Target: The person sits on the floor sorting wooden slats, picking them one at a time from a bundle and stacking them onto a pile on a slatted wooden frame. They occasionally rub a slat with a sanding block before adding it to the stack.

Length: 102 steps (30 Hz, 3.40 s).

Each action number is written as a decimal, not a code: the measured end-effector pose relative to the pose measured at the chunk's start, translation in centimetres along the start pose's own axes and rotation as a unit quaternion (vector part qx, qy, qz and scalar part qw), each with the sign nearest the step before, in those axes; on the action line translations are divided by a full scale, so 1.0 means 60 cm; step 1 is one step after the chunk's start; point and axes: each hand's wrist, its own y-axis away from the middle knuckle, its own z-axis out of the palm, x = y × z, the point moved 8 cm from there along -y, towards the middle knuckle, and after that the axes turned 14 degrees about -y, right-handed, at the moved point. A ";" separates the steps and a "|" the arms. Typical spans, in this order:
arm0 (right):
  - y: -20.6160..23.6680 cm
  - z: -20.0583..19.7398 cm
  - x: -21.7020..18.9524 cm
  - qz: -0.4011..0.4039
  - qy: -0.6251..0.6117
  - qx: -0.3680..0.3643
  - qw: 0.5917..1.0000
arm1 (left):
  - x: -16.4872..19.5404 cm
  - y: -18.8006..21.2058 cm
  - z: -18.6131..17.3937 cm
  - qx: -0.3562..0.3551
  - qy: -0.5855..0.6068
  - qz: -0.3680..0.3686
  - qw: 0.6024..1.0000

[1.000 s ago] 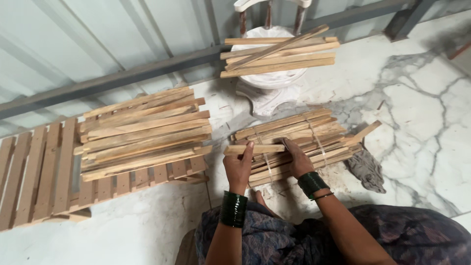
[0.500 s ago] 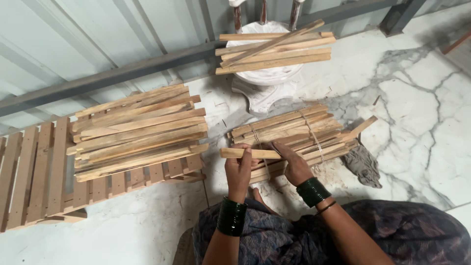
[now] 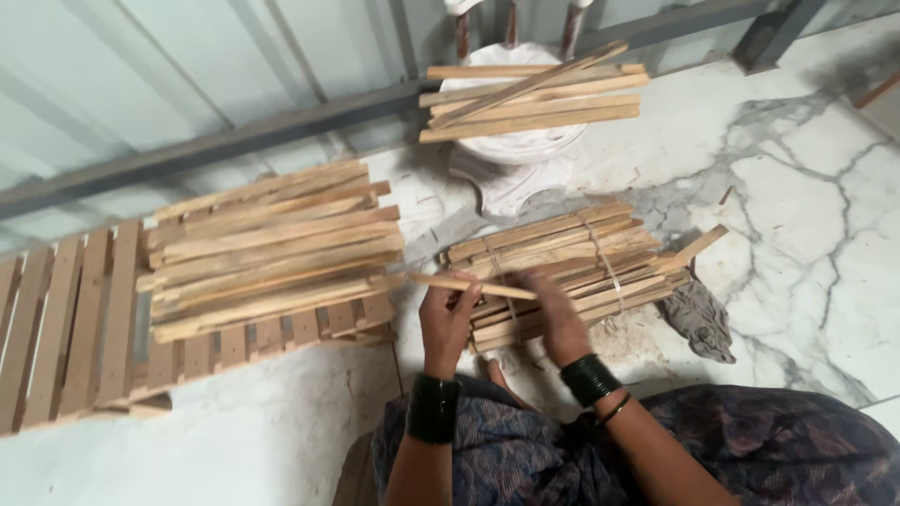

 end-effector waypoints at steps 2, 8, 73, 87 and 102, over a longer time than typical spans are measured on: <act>0.016 -0.017 0.059 0.091 -0.005 -0.004 0.996 | -0.008 -0.002 0.006 -0.005 -0.002 -0.010 1.000; 0.005 0.004 0.046 0.083 -0.022 -0.020 0.996 | -0.025 -0.007 0.018 0.019 -0.023 -0.069 0.997; 0.046 0.056 0.070 0.025 -0.022 -0.022 0.999 | -0.030 -0.021 -0.008 0.022 -0.065 -0.015 0.998; 0.004 0.067 0.011 -0.011 -0.021 -0.020 1.000 | -0.046 -0.034 0.007 0.011 -0.011 -0.034 0.999; 0.016 0.012 0.040 0.056 -0.028 -0.014 0.998 | -0.042 -0.035 0.024 -0.002 -0.048 -0.046 0.998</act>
